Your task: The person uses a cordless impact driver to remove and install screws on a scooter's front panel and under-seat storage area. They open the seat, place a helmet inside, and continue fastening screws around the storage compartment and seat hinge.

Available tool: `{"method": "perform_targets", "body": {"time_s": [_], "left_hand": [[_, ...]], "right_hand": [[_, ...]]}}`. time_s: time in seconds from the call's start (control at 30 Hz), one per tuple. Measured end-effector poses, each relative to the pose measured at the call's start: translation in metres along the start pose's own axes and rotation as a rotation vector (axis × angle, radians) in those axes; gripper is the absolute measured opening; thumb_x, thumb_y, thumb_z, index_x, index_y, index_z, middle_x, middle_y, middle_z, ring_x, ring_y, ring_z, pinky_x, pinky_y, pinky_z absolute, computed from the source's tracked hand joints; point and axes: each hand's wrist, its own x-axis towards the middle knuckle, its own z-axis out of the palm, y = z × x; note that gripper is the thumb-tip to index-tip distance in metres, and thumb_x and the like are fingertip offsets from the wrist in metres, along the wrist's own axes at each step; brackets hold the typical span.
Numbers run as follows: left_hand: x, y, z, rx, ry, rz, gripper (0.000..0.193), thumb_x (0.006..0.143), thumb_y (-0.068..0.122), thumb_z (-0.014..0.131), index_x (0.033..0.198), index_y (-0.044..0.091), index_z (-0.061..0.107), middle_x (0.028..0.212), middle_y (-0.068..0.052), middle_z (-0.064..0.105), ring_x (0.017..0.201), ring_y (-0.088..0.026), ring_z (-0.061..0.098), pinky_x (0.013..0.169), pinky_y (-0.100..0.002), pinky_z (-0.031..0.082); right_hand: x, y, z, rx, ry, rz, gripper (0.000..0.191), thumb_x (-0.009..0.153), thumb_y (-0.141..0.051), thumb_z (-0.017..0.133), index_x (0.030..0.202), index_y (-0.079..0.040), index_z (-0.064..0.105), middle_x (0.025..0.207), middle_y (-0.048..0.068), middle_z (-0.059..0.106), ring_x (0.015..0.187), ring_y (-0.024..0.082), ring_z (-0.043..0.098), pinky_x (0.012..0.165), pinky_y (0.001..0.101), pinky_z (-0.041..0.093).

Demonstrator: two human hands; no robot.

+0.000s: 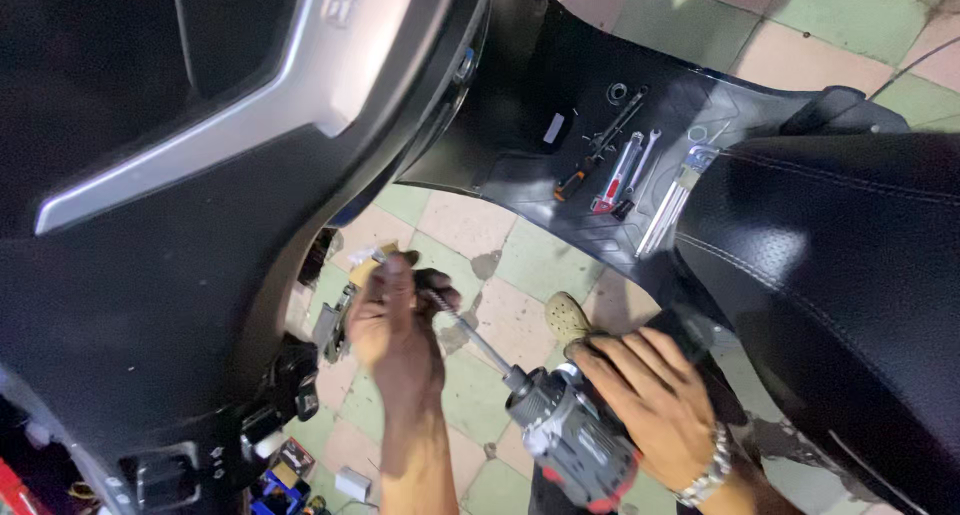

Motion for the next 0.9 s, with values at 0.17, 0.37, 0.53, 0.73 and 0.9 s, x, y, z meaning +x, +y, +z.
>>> {"method": "perform_targets", "body": {"time_s": [0.17,0.37,0.53,0.73,0.9], "left_hand": [[-0.025,0.05,0.041,0.085,-0.131,0.042,0.033,0.1,0.019,0.068,0.115,-0.01,0.069,0.078,-0.016,0.071,0.066,-0.022,0.068,0.064,-0.034,0.055],[-0.011,0.057,0.061,0.078,-0.154,0.064,0.033,0.103,0.014,0.064,0.122,-0.013,0.067,0.087,-0.018,0.074,0.076,-0.021,0.071,0.073,-0.032,0.056],[0.005,0.052,0.062,-0.058,-0.194,0.09,0.033,0.106,0.015,0.063,0.125,-0.012,0.065,0.091,-0.019,0.074,0.08,-0.023,0.072,0.076,-0.033,0.057],[-0.03,0.04,0.06,0.077,-0.245,0.015,0.053,0.101,0.026,0.068,0.141,-0.006,0.059,0.126,-0.016,0.071,0.118,-0.021,0.065,0.108,-0.033,0.048],[-0.071,0.027,0.064,-0.001,-0.333,-0.102,0.088,0.093,0.036,0.079,0.159,-0.002,0.034,0.143,-0.018,0.056,0.129,-0.024,0.056,0.113,-0.039,0.044]], "right_hand": [[0.074,-0.006,-0.072,-0.104,0.049,-0.118,0.039,0.084,-0.02,0.059,0.117,-0.003,0.069,0.109,0.011,0.069,0.097,0.026,0.065,0.095,0.0442,0.045],[0.137,0.002,-0.1,-0.299,0.081,-0.273,0.031,0.086,-0.017,0.062,0.114,-0.006,0.072,0.107,0.007,0.07,0.094,0.021,0.065,0.093,0.0382,0.046],[0.158,0.006,-0.099,-0.387,0.08,-0.333,0.025,0.092,-0.018,0.064,0.114,-0.009,0.073,0.101,0.002,0.068,0.092,0.018,0.063,0.092,0.0358,0.045],[0.166,0.007,-0.103,-0.451,0.06,-0.333,0.026,0.089,-0.02,0.063,0.112,-0.012,0.072,0.1,0.0,0.067,0.094,0.016,0.063,0.095,0.0357,0.045],[0.175,0.002,-0.112,-0.426,0.051,-0.36,0.025,0.088,-0.021,0.063,0.108,-0.01,0.072,0.097,0.001,0.067,0.092,0.017,0.064,0.093,0.0355,0.043]]}}
